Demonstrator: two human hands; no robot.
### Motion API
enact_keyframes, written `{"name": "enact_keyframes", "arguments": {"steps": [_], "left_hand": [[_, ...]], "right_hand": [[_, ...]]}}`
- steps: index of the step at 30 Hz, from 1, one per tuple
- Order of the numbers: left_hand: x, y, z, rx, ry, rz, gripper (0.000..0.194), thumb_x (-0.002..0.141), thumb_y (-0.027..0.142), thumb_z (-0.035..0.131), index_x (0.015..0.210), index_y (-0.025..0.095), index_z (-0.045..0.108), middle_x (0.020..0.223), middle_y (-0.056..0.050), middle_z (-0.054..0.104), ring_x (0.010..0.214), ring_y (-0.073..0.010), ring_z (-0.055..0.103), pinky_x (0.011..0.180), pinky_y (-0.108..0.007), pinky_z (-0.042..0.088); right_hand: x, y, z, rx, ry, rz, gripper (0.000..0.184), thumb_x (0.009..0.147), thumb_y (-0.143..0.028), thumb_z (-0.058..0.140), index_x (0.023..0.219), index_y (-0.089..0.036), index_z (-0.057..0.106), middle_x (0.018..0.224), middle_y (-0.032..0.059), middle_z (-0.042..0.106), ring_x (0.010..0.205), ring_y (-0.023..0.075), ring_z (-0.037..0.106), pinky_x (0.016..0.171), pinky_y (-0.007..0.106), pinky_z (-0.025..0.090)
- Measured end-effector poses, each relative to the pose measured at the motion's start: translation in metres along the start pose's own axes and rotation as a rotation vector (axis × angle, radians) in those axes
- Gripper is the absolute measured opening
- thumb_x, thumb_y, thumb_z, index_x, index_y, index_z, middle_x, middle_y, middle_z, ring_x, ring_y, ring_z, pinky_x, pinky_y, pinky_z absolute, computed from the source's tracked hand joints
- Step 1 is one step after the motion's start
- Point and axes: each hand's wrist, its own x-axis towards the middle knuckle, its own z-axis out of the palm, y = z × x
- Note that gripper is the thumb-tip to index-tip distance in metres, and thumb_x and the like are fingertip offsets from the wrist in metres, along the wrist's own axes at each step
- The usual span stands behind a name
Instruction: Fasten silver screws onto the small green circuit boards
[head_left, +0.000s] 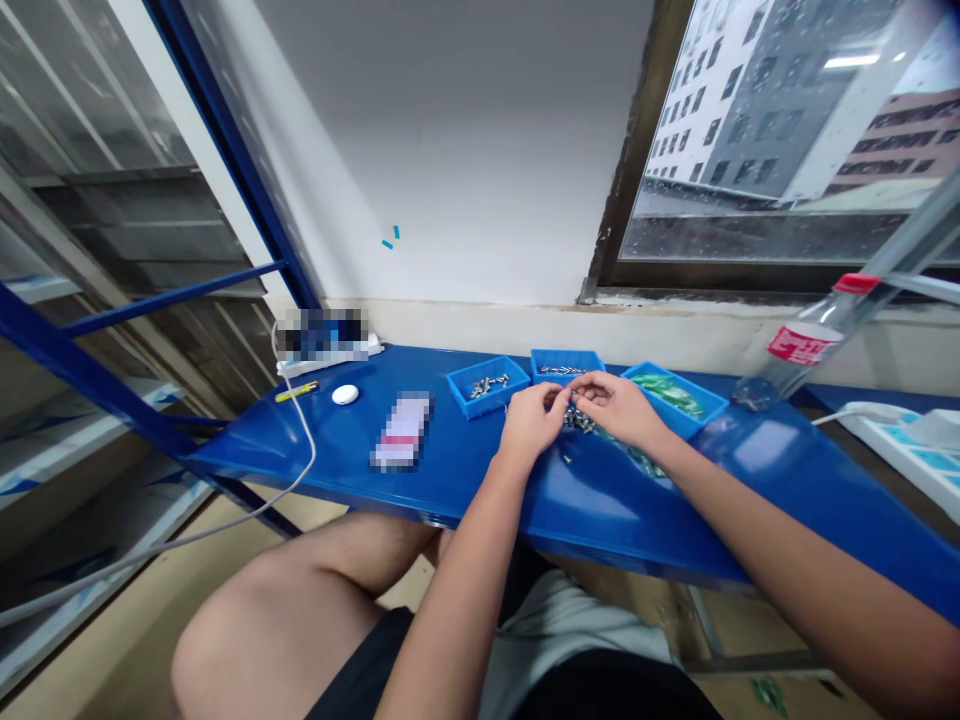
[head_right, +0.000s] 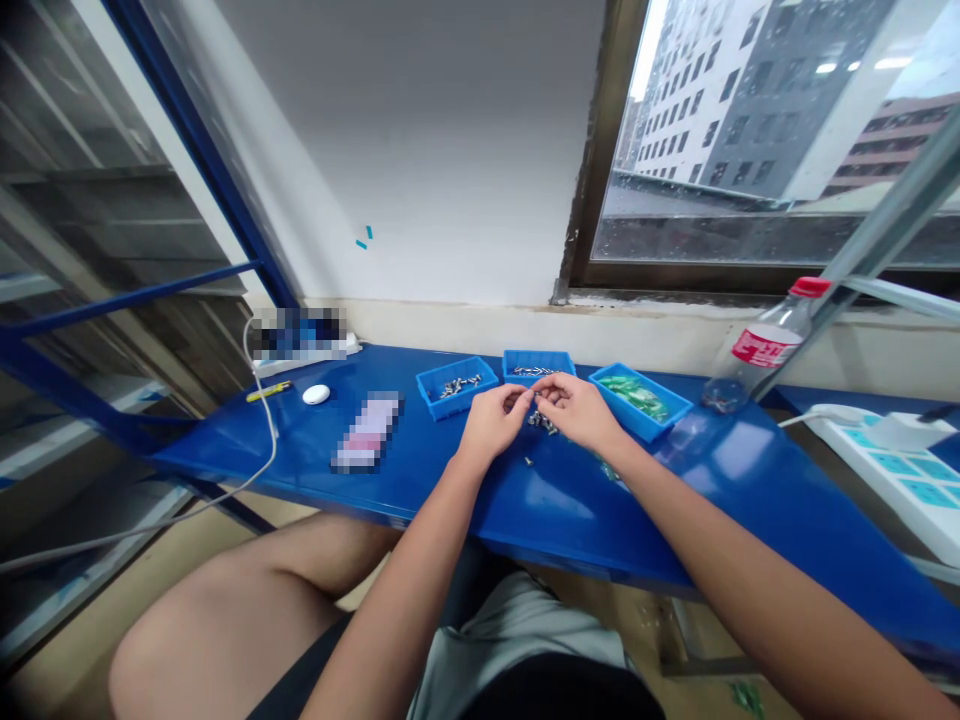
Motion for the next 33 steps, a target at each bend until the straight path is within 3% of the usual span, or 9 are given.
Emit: {"name": "enact_keyframes", "arguments": {"steps": [4,9,16,24,28,33], "left_hand": [[-0.001,0.003,-0.004,-0.002,-0.084,-0.015,0.032,0.101,0.04,0.056,0.108,0.021,0.081,0.102,-0.005,0.082,0.092,-0.0203,0.076,0.088,-0.028,0.058],[0.001,-0.003,-0.002,-0.019,-0.044,-0.05,0.024,0.095,0.024,0.063,0.112,0.021,0.08,0.107,-0.004,0.082,0.098,-0.0196,0.077,0.092,-0.027,0.058],[0.002,-0.01,0.004,-0.045,-0.035,-0.053,0.024,0.088,0.011,0.066,0.106,0.019,0.079,0.103,-0.005,0.082,0.095,-0.0181,0.078,0.096,-0.031,0.061],[0.002,-0.011,0.006,-0.037,-0.026,-0.031,0.029,0.09,0.013,0.063,0.117,0.019,0.073,0.099,-0.004,0.081,0.091,-0.0176,0.077,0.091,-0.031,0.061],[0.0,-0.008,0.005,0.077,-0.048,0.071,0.025,0.094,0.026,0.065,0.116,0.018,0.074,0.113,-0.008,0.078,0.106,-0.0221,0.073,0.102,-0.036,0.056],[-0.004,-0.011,0.005,0.289,-0.207,0.146,0.033,0.089,0.036,0.072,0.118,0.021,0.077,0.133,-0.011,0.069,0.12,-0.0302,0.064,0.11,-0.046,0.05]], "right_hand": [[-0.001,-0.005,-0.002,-0.006,0.009,-0.006,0.022,0.082,-0.031,0.069,0.102,-0.02,0.071,0.09,0.0057,0.075,0.078,0.0203,0.071,0.07,0.032,0.06],[-0.003,-0.012,-0.004,-0.098,-0.014,-0.111,0.021,0.087,-0.037,0.069,0.101,-0.022,0.074,0.102,0.0076,0.077,0.088,0.0235,0.074,0.082,0.038,0.063],[-0.003,-0.005,-0.001,-0.014,-0.001,0.038,0.028,0.084,-0.046,0.076,0.097,-0.022,0.071,0.09,0.0072,0.077,0.08,0.0226,0.073,0.077,0.038,0.064],[-0.001,-0.002,0.0,-0.034,-0.029,-0.042,0.028,0.084,-0.034,0.071,0.109,-0.022,0.072,0.092,0.0056,0.071,0.079,0.0191,0.067,0.07,0.032,0.06],[0.002,-0.009,-0.011,-0.169,0.113,-0.127,0.021,0.085,-0.031,0.067,0.102,-0.022,0.075,0.095,0.007,0.071,0.079,0.0209,0.067,0.073,0.035,0.058],[0.009,-0.01,-0.03,-0.099,0.386,-0.084,0.031,0.089,-0.045,0.069,0.106,-0.02,0.074,0.099,0.0097,0.074,0.085,0.0235,0.07,0.074,0.035,0.059]]}}
